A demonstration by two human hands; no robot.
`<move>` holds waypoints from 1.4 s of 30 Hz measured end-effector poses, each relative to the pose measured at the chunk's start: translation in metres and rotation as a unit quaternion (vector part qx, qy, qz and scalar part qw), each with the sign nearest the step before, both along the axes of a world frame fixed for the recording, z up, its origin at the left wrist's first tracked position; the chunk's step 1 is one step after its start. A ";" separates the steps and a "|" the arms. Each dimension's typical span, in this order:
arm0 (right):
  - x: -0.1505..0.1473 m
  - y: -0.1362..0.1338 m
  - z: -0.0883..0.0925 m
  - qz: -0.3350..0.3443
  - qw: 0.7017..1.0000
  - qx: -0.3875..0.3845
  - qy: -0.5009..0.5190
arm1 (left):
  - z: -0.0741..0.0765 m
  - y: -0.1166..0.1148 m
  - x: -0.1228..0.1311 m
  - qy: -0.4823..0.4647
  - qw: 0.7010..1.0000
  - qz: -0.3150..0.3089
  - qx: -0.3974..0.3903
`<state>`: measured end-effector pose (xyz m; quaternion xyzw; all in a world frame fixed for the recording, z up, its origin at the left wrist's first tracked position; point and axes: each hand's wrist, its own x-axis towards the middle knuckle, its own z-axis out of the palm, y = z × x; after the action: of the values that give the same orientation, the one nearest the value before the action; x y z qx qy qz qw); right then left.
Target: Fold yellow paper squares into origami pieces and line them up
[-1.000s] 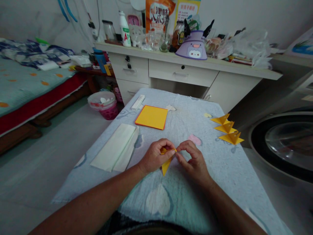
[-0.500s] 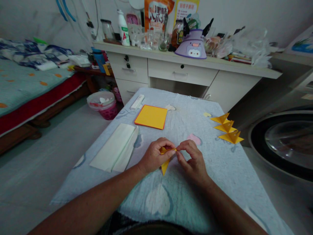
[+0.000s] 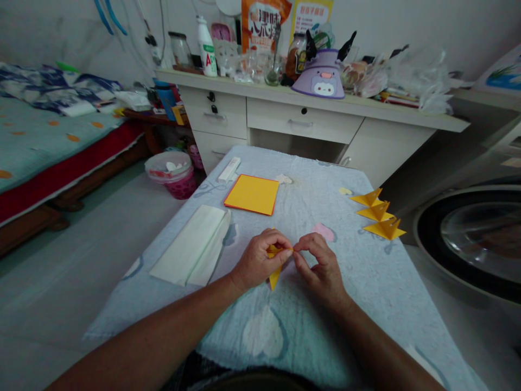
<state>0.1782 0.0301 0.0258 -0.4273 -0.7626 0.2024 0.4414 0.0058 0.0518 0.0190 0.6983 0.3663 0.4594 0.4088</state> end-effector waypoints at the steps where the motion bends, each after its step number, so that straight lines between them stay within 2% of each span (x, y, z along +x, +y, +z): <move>1: 0.000 0.000 0.000 -0.001 1.000 0.000 0.000 | 0.000 0.000 0.000 0.000 1.000 0.000 -0.001; 25: -0.002 -0.001 -0.001 -0.012 0.999 0.027 -0.034 | 0.000 -0.001 0.000 0.037 0.999 -0.003 -0.010; 33: -0.003 -0.001 -0.002 0.005 1.000 -0.021 0.005 | -0.003 -0.001 0.000 -0.005 0.998 -0.011 -0.057; 42: -0.002 0.004 -0.006 -0.002 0.998 -0.045 0.034 | -0.001 -0.001 0.001 -0.004 0.998 -0.026 -0.056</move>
<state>0.1763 0.0346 0.0196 -0.4407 -0.7366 0.2502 0.4479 0.0071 0.0507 0.0175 0.6818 0.3717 0.4297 0.4607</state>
